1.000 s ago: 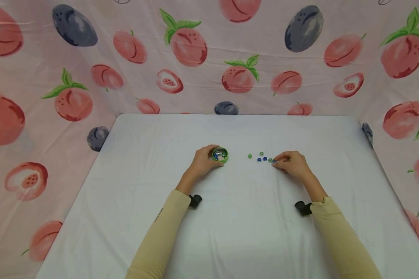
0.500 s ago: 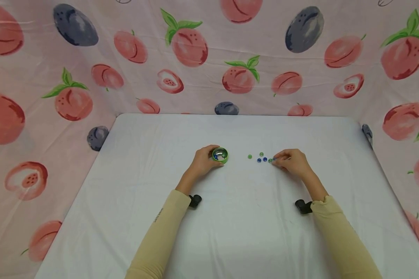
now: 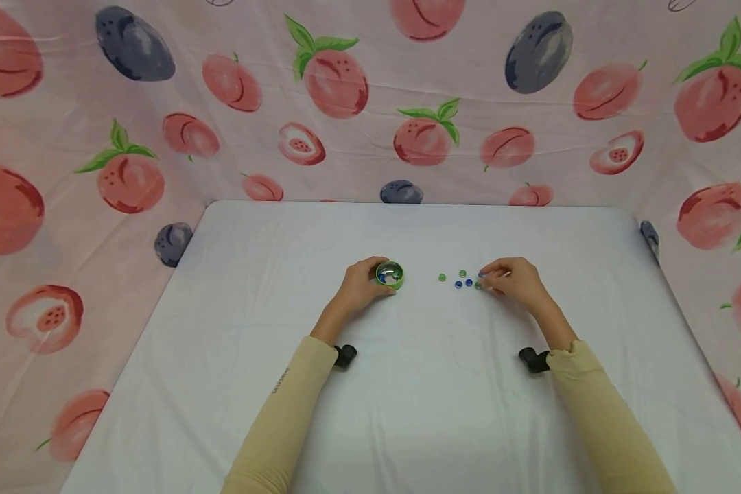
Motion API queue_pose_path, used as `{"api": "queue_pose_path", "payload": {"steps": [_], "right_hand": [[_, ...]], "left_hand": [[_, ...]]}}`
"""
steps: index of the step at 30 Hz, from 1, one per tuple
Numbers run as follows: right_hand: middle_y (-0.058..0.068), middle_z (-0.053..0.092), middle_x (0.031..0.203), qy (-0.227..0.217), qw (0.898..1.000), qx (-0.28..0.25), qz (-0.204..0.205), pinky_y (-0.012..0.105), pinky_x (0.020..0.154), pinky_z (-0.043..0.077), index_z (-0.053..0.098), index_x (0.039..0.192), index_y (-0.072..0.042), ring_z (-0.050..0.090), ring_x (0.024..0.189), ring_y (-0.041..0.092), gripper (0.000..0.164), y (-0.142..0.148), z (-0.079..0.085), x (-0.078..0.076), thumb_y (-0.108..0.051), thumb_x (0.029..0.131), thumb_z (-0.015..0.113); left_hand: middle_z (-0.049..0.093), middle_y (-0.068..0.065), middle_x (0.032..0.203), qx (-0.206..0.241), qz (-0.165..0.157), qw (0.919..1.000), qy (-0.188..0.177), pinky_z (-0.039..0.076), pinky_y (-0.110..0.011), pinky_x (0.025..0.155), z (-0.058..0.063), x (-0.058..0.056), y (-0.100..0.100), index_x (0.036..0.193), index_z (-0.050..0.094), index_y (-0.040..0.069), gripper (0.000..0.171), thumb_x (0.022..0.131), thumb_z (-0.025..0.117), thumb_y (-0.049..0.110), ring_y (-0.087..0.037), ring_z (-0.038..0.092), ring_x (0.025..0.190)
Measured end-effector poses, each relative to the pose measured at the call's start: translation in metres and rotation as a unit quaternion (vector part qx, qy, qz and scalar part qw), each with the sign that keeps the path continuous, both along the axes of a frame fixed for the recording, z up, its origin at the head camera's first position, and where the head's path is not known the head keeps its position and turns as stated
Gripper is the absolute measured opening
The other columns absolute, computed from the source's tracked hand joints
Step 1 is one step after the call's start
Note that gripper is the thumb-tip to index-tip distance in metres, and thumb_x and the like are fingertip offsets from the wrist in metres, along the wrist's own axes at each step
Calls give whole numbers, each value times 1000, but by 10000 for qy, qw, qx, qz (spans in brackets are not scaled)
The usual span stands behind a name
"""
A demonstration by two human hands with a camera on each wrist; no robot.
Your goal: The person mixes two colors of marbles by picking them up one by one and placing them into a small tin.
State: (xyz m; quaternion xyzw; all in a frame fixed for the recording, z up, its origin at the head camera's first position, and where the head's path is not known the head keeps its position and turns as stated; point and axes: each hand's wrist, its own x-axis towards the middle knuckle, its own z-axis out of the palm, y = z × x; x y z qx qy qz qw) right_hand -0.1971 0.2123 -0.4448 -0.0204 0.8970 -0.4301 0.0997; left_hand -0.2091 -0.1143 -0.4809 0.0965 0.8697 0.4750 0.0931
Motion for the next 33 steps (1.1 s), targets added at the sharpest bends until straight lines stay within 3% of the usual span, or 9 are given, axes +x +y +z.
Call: {"api": "queue_pose_path", "payload": {"steps": [19,26,33], "right_hand": [[19,73,88,93,9995,-224,190,20,59,48,74,116,8,60,66,14,25,-32,-2,-11,-9,98,75],[9,71,83,162,9989,-317,320,20,59,47,75,115,8,63,68,18,25,-45,-1,-14,-9,98,75],[11,71,83,230,9976,-483,433,20,60,49,75,113,7,64,68,19,23,-60,1,-18,-9,97,75]], "left_hand": [[61,-22,147,-39,-14,10000,12,48,-41,118,1,0,-1,147,56,-4,68,86,87,3,-35,58,139],[61,-21,147,-17,-1,10000,-7,47,-41,118,2,1,-1,147,56,-3,69,86,87,3,-35,58,139],[61,-22,146,-21,-39,10000,31,48,-42,117,0,0,-1,146,56,-4,68,86,87,3,-35,59,137]]}}
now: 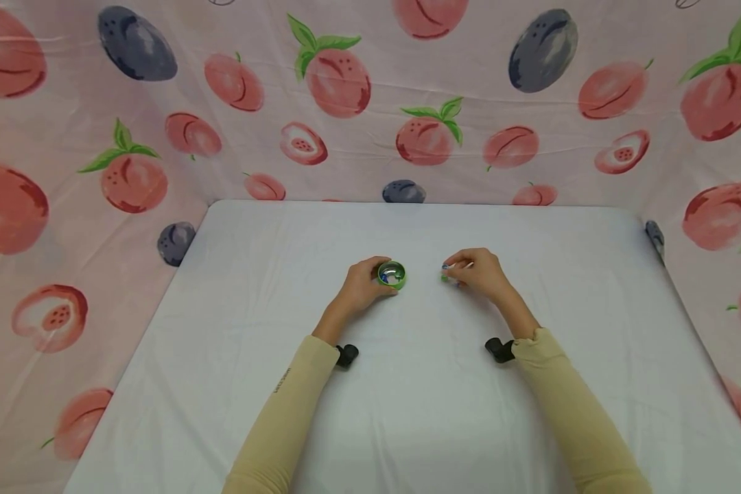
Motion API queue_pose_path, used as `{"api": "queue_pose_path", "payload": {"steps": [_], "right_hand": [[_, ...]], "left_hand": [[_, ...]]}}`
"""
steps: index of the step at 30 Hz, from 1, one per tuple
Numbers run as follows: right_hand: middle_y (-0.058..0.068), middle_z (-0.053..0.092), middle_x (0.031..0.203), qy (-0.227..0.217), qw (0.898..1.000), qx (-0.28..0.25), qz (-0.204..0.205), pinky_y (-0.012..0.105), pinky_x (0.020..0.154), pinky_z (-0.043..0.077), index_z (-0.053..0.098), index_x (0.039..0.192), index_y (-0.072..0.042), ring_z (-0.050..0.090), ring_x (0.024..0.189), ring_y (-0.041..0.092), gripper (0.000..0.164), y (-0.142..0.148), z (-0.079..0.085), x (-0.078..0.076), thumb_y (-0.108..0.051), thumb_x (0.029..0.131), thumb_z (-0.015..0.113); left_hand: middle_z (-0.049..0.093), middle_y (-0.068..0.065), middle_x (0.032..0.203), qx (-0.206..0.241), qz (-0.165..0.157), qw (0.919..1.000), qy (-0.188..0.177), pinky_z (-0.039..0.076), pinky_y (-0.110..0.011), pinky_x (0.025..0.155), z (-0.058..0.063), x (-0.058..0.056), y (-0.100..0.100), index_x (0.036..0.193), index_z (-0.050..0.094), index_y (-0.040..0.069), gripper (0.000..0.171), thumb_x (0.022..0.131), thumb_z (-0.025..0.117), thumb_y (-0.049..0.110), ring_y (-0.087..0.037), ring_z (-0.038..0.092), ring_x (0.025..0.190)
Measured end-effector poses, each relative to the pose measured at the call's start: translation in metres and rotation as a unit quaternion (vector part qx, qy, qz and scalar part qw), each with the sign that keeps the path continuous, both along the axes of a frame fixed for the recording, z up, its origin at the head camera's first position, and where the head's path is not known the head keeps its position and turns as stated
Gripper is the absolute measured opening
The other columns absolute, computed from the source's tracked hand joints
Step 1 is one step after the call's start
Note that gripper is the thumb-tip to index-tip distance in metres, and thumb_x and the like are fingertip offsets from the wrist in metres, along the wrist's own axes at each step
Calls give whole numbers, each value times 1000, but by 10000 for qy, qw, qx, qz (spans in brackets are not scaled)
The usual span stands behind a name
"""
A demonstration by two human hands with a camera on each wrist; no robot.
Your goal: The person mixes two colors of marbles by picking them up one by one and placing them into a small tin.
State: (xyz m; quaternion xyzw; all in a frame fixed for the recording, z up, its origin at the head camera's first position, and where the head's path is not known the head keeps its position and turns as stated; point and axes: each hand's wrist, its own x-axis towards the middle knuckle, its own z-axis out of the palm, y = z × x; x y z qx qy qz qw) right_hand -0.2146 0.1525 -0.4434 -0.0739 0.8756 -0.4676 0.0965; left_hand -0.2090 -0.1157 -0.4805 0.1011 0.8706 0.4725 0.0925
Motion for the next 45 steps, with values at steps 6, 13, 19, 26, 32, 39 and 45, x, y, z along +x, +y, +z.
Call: {"api": "queue_pose_path", "payload": {"steps": [6,13,19,26,32,39,45], "right_hand": [[10,72,81,6,9999,-87,78,20,58,47,76,112,7,61,66,15,22,-11,0,-2,-9,96,76],[3,68,78,-27,9999,-99,107,20,58,46,77,111,5,61,66,17,22,-24,0,-5,-10,95,78],[1,68,75,38,9995,-135,269,20,57,44,77,110,5,59,62,14,21,-37,-1,-7,-9,94,79],[2,69,76,52,9989,-223,398,20,58,46,78,110,4,59,61,12,22,-50,-3,-8,-9,94,79],[4,70,77,-7,9985,-297,450,20,58,47,78,111,4,61,62,13,22,-58,-3,-7,-8,93,78],[7,70,78,-88,9982,-283,514,21,59,44,77,112,4,57,60,10,21,-67,-9,-9,-7,94,77],[14,71,80,-190,9983,-236,504,21,58,42,77,112,3,56,61,12,20,-70,-16,-9,-7,95,75]], "left_hand": [[62,-23,145,26,-42,10000,32,49,-41,117,-1,-1,0,146,56,-6,67,86,86,2,-35,61,136],[62,-23,145,2,-31,10000,37,49,-41,116,0,0,1,146,56,-6,67,86,87,3,-36,61,136],[61,-22,147,-50,-32,10000,19,48,-43,118,-1,-1,0,146,56,-5,68,87,87,4,-35,60,137],[62,-23,145,13,-57,10000,58,48,-43,117,-2,-1,-1,146,56,-5,67,87,87,3,-36,61,136],[62,-23,145,29,-67,10000,55,48,-43,117,-2,-2,0,146,56,-5,67,87,86,3,-35,61,136],[63,-23,144,13,-80,9999,79,48,-42,117,-1,-2,-1,145,57,-5,66,87,86,2,-35,60,137],[63,-23,144,107,-119,9999,56,49,-42,116,-1,-2,-2,145,57,-6,65,87,86,1,-35,61,136]]}}
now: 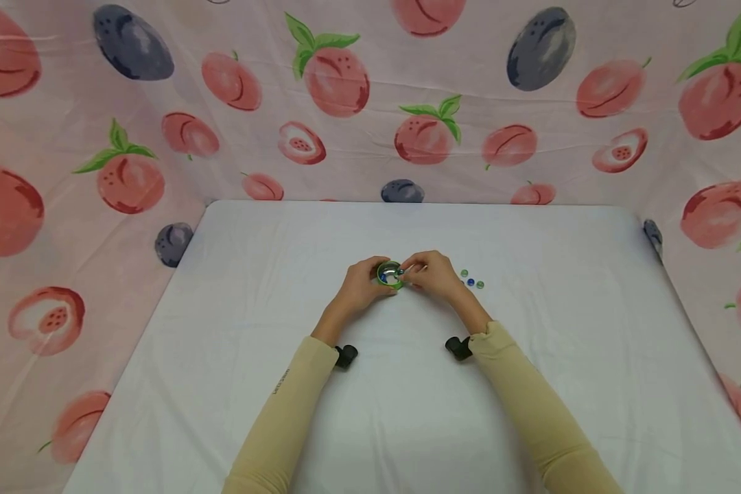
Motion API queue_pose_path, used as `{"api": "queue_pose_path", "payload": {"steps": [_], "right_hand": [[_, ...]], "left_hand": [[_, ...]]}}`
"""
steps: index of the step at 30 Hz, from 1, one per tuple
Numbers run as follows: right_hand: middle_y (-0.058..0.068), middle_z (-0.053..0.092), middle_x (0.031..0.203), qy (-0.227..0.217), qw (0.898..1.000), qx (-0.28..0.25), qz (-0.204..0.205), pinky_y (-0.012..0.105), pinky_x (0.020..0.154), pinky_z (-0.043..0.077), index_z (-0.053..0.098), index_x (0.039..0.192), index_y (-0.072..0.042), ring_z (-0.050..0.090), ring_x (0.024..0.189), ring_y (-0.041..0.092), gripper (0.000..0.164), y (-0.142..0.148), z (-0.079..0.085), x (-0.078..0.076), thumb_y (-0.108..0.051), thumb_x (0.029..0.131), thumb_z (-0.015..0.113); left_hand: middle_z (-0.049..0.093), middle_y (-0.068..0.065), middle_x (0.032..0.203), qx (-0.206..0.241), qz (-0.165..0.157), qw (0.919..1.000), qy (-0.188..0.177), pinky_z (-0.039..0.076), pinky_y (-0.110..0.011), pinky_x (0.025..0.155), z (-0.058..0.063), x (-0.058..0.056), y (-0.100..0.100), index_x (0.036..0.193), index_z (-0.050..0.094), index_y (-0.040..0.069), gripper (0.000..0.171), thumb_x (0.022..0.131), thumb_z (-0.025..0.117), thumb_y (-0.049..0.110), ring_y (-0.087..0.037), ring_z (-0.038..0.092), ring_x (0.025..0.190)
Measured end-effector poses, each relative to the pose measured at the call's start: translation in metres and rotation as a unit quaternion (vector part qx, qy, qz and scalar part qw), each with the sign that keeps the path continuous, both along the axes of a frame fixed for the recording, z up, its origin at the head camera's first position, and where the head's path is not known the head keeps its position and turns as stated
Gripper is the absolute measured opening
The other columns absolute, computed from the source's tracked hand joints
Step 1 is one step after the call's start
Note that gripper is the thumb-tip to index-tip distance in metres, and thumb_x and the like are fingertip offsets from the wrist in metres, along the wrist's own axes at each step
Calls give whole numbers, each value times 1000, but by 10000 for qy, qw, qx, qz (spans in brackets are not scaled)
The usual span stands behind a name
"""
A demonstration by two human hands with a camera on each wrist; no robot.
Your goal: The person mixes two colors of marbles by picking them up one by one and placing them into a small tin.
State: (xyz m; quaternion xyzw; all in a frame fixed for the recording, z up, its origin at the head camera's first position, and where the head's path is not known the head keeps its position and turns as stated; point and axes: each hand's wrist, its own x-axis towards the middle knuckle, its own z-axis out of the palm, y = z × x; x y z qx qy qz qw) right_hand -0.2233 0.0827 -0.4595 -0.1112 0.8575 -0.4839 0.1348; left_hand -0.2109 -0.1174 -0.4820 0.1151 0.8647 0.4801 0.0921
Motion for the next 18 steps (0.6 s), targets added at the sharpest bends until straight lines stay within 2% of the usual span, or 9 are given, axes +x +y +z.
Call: {"api": "queue_pose_path", "payload": {"steps": [3,10,18], "right_hand": [[17,72,84,-38,10000,-49,-20,21,58,43,76,112,4,58,62,15,20,0,1,2,-6,95,75],[12,72,81,-40,10000,-78,-20,21,58,44,76,113,4,60,63,15,21,0,3,3,-6,95,76],[11,74,83,106,9999,28,-59,21,58,46,76,114,3,65,66,19,21,10,3,3,-7,95,75]], "left_hand": [[63,-22,144,25,9,10000,-11,49,-42,117,-1,0,0,145,57,-5,66,87,86,1,-35,60,137],[63,-23,144,27,-16,10000,-12,49,-42,116,-1,-1,0,146,56,-6,66,87,86,1,-35,61,136],[63,-23,144,-17,-17,10000,-21,50,-43,116,1,0,0,145,56,-7,66,87,86,1,-36,61,136]]}}
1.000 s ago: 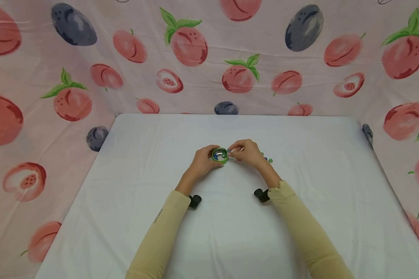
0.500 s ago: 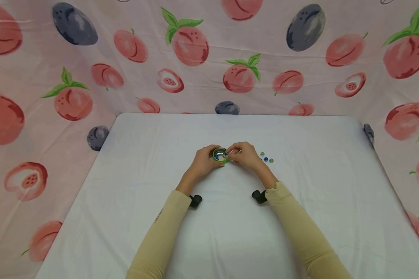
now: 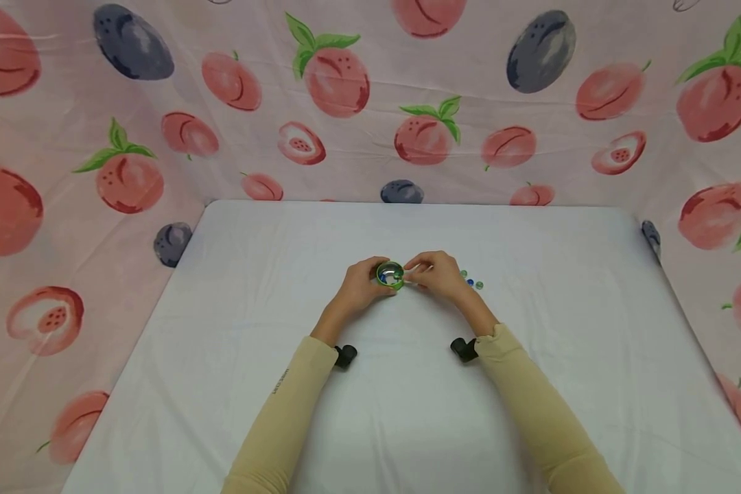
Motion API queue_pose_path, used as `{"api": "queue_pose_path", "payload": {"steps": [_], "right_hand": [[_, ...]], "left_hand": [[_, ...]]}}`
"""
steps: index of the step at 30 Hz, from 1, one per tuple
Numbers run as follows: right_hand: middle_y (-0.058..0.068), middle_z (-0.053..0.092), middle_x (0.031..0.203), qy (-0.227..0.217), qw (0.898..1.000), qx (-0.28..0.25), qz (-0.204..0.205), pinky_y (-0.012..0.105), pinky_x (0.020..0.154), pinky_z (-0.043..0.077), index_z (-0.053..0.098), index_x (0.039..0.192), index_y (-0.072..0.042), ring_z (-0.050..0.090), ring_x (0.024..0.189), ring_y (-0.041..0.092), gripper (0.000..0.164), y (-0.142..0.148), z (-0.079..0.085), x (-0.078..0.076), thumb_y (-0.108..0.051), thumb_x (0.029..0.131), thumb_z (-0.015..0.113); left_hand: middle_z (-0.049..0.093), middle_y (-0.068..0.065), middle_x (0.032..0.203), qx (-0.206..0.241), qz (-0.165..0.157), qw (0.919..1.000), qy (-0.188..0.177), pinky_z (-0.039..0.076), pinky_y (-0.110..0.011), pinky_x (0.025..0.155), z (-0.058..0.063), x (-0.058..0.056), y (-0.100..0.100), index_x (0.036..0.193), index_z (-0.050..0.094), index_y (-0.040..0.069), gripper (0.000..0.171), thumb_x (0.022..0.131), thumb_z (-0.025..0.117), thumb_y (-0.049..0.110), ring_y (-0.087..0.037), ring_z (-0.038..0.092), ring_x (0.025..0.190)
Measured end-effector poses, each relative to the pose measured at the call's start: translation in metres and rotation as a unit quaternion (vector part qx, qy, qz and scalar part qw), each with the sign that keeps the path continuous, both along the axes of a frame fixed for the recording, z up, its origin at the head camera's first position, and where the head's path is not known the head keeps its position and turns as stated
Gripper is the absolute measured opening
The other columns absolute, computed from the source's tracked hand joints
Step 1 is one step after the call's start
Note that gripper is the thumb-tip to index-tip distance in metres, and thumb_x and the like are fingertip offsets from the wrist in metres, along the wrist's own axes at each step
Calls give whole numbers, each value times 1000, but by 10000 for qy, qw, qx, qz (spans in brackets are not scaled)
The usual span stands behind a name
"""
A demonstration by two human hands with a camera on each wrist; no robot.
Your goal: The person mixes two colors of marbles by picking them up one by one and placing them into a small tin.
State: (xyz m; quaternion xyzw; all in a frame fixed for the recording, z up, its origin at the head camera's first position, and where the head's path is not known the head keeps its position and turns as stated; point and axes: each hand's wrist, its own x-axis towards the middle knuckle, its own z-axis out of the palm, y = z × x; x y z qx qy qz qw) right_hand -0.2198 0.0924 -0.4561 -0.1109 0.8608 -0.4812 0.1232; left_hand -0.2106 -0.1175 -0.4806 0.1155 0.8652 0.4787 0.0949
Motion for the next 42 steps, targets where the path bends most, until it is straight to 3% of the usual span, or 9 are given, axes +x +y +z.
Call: {"api": "queue_pose_path", "payload": {"steps": [13,20,25,29,42], "right_hand": [[12,75,86,86,9998,68,-144,22,62,49,76,115,4,64,67,14,24,30,9,5,-11,96,77],[18,76,91,117,9993,167,-309,21,64,53,75,116,5,70,75,26,24,54,11,9,-9,97,76],[23,75,94,53,9989,187,-432,26,69,59,74,118,6,71,78,29,26,68,11,13,-9,97,75],[22,75,95,17,9983,214,-535,25,68,59,73,120,7,70,75,21,29,77,11,15,-11,98,76],[13,75,90,-30,9965,289,-782,22,65,57,73,120,8,66,71,13,30,99,7,22,-11,97,76]], "left_hand": [[61,-24,146,-31,36,10000,-49,48,-42,118,1,0,1,146,55,-7,67,87,86,0,-36,60,137],[60,-23,148,-74,59,9999,-72,47,-42,118,2,1,2,147,55,-6,68,87,85,1,-35,59,138],[60,-22,148,-111,44,9999,-53,47,-42,119,0,1,2,147,55,-5,68,87,85,2,-35,59,139],[60,-22,148,-94,51,9999,-83,47,-42,119,1,2,2,148,54,-5,68,88,85,1,-35,58,139],[60,-23,147,-136,64,9999,-65,47,-43,119,1,2,2,147,55,-6,67,88,85,1,-36,58,139]]}}
